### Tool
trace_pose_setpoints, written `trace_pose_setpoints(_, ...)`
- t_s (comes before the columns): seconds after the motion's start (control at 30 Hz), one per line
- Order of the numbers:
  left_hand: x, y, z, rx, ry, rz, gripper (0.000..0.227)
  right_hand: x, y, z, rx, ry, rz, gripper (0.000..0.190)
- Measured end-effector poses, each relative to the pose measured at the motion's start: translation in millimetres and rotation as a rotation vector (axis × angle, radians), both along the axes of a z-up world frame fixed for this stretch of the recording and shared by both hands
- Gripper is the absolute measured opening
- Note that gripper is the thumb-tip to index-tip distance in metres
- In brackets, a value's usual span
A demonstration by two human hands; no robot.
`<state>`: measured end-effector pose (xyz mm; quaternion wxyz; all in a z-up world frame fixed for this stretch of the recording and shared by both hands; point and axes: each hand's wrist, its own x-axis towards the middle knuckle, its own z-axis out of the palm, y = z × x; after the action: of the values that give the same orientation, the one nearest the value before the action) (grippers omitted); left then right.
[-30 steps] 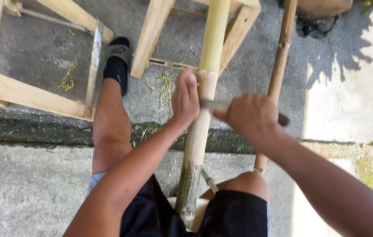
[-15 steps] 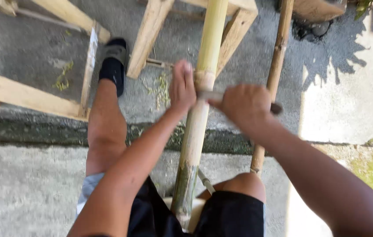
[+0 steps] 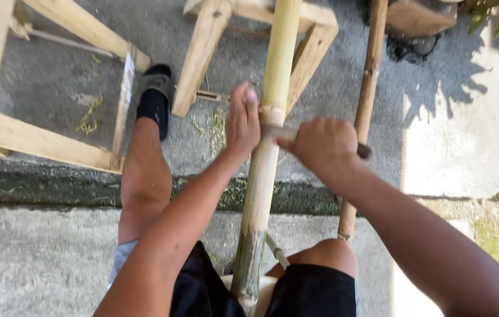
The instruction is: Scraping and smoothing a bamboo pole using a knife and a smaller scraper tool.
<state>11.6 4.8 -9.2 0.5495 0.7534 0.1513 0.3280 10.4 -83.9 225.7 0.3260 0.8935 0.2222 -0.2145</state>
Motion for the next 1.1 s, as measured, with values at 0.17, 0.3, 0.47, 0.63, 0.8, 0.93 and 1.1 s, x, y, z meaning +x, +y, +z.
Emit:
trace_pose_setpoints(0.17, -8.8, -13.2, -15.6, -0.09, 0.159, -0.041, 0.061, -5.2, -19.2, -23.7, -0.074, 0.141, -0.002, 0.081)
trace_pose_setpoints(0.3, 72.0, 11.7, 3.8, -0.07, 0.14, 0.051, 0.061, 34.3, -18.2, -19.7, 0.179, -0.153, 0.073, 0.076)
trace_pose_setpoints(0.47, -17.4, 8.9, 80.3, 0.062, -0.214, 0.053, 0.06, 29.5, -88.1, -21.2, 0.505, 0.035, -0.486, 0.092)
trace_pose_setpoints(0.63, -187.2, -39.2, 64.0, -0.184, 0.464, -0.349, 0.082, -80.4, -167.3, -125.4, 1.021, 0.421, -1.114, 0.078)
trace_pose_setpoints(0.8, -301.1, -89.9, 36.2, -0.295, 0.875, -0.563, 0.104, -193.3, -196.4, -167.6, 1.124, 0.454, -1.225, 0.076)
trace_pose_setpoints(0.93, -316.5, -93.0, 9.6, -0.377, 0.676, -0.579, 0.109, -190.3, -154.1, -109.8, 0.776, 0.354, -0.546, 0.074)
trace_pose_setpoints(1.1, -306.0, -90.8, 15.4, -0.657, 0.814, -0.565, 0.089, -164.1, -113.8, -76.0, 0.435, 0.301, -0.157, 0.073)
